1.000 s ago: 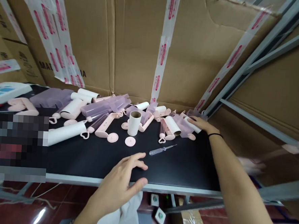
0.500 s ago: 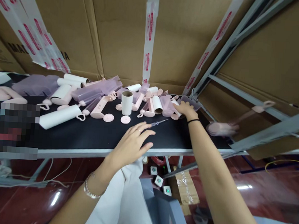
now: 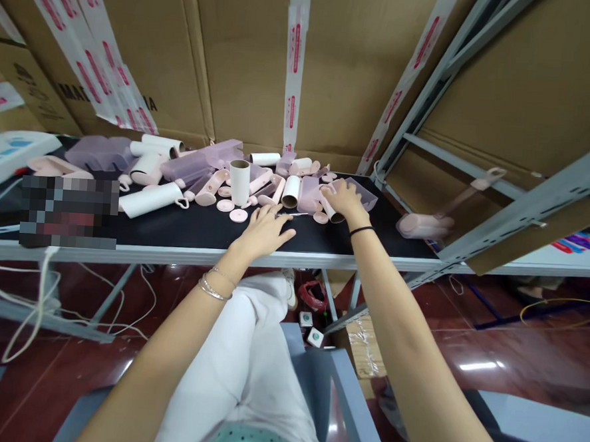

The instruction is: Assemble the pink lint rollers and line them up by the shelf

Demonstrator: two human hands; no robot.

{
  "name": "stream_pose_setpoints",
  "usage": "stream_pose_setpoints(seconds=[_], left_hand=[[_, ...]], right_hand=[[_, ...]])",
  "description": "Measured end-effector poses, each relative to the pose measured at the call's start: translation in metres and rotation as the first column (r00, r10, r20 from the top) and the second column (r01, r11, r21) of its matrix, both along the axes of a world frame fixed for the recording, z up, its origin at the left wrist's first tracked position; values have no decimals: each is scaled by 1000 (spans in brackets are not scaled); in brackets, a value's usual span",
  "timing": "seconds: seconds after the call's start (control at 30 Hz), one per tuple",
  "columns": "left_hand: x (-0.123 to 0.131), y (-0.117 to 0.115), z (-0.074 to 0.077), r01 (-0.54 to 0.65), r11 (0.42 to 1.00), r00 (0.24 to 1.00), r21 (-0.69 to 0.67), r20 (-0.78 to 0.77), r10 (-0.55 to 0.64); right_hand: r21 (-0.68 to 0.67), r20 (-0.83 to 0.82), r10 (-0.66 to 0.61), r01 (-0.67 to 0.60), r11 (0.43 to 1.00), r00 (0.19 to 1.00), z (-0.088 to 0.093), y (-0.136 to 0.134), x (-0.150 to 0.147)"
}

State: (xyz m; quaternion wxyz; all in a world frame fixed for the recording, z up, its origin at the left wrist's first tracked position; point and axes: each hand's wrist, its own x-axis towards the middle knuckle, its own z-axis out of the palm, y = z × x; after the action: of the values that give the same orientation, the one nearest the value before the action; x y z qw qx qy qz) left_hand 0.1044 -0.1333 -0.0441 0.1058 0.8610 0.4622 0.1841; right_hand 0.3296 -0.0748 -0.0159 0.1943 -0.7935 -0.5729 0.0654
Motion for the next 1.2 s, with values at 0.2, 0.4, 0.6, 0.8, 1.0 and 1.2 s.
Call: stream_pose_setpoints(seconds=[0.2, 0.4, 0.6, 0.8, 1.0, 1.2], left_hand=[[0, -4, -7, -55, 979, 995, 195, 91, 37], [2, -6, -10, -24, 963, 990, 268, 141, -14], [0, -12, -8, 121, 954, 986, 274, 79, -148], [0, -14, -6, 257, 940, 966, 225, -19, -260], [-3, -14, -5, 166, 982, 972, 94, 150, -179], [-4, -11, -9, 89, 995, 907, 37, 410, -97]], right_hand=[[235, 218, 58, -110, 966, 974, -8, -52, 2], [252, 389, 267, -380, 890, 882, -36, -83, -3], [271, 291, 402, -477, 836, 868, -47, -103, -11], [435, 176, 132, -197, 879, 976, -31, -83, -13], [279, 145, -14, -28, 960, 989, -35, -72, -23], [601, -405, 40, 232, 765, 914, -29, -77, -39]])
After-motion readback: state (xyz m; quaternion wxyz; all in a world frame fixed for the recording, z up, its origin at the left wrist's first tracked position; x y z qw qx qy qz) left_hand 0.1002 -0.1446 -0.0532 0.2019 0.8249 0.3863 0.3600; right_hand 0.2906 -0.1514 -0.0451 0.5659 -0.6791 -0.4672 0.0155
